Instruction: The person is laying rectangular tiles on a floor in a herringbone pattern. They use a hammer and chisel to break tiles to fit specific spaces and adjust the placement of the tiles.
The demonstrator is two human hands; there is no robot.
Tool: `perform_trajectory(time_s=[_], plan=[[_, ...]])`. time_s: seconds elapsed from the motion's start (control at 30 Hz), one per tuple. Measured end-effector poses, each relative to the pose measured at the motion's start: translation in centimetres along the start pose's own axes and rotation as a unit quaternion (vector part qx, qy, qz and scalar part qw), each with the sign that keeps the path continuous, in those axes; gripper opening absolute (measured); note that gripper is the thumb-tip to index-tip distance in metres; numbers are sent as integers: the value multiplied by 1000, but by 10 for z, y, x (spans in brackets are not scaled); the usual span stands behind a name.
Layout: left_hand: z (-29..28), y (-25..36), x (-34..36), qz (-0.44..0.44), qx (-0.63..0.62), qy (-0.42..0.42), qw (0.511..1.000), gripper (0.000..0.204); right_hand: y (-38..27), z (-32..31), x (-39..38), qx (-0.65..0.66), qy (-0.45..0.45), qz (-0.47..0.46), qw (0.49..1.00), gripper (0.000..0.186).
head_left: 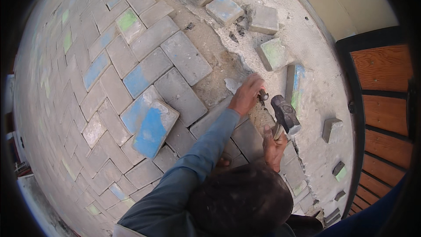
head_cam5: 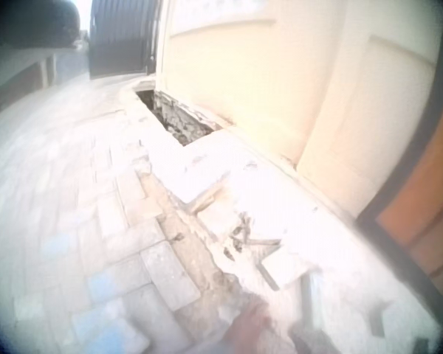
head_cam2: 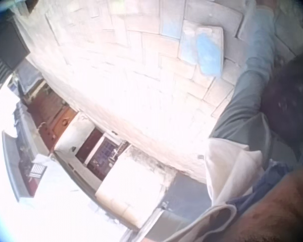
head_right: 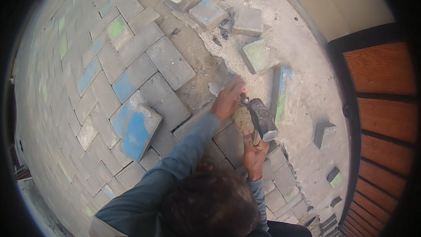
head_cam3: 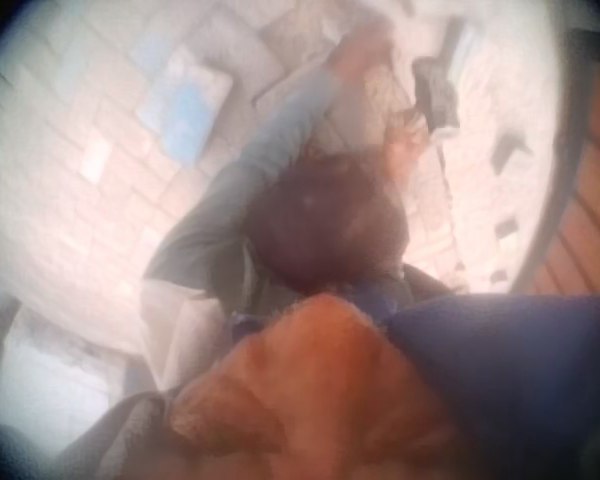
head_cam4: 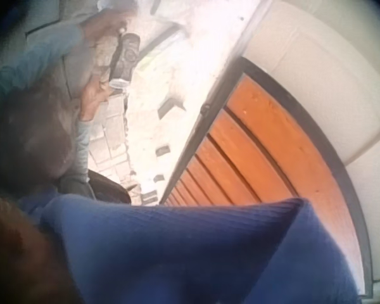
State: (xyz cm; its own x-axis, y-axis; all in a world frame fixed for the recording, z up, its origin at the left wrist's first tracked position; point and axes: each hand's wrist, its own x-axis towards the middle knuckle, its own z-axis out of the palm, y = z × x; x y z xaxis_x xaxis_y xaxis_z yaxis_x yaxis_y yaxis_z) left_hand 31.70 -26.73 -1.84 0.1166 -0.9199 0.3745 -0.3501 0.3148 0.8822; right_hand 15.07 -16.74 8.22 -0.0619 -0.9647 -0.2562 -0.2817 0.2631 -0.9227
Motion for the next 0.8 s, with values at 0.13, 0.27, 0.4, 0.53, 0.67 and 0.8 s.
perform_trajectory(time_s=[0.13, 0.27, 0.4, 0.53, 0.67, 0.8], plan=[[-7, 2, 3, -6, 0, 0, 1000, 29, -83, 4, -9, 125, 23, -262, 957, 28], [-1, 8, 8, -2, -2, 13, 1000, 28, -56, 3, 11, 183, 30, -381, 906, 21], [5, 7, 26, 2, -4, -35, 999, 23, 12, -14, 30, -151, -59, -140, 977, 20], [6, -1, 4, -39, -16, 19, 999, 28, -22, -26, 7, -100, -5, -85, 991, 21], [0, -2, 6, -15, 3, 26, 1000, 35, -104, -6, 6, 159, 35, -368, 916, 26], [17, 13, 15, -6, 3, 36, 999, 29, 5, -17, 35, -26, -4, -160, 987, 24]])
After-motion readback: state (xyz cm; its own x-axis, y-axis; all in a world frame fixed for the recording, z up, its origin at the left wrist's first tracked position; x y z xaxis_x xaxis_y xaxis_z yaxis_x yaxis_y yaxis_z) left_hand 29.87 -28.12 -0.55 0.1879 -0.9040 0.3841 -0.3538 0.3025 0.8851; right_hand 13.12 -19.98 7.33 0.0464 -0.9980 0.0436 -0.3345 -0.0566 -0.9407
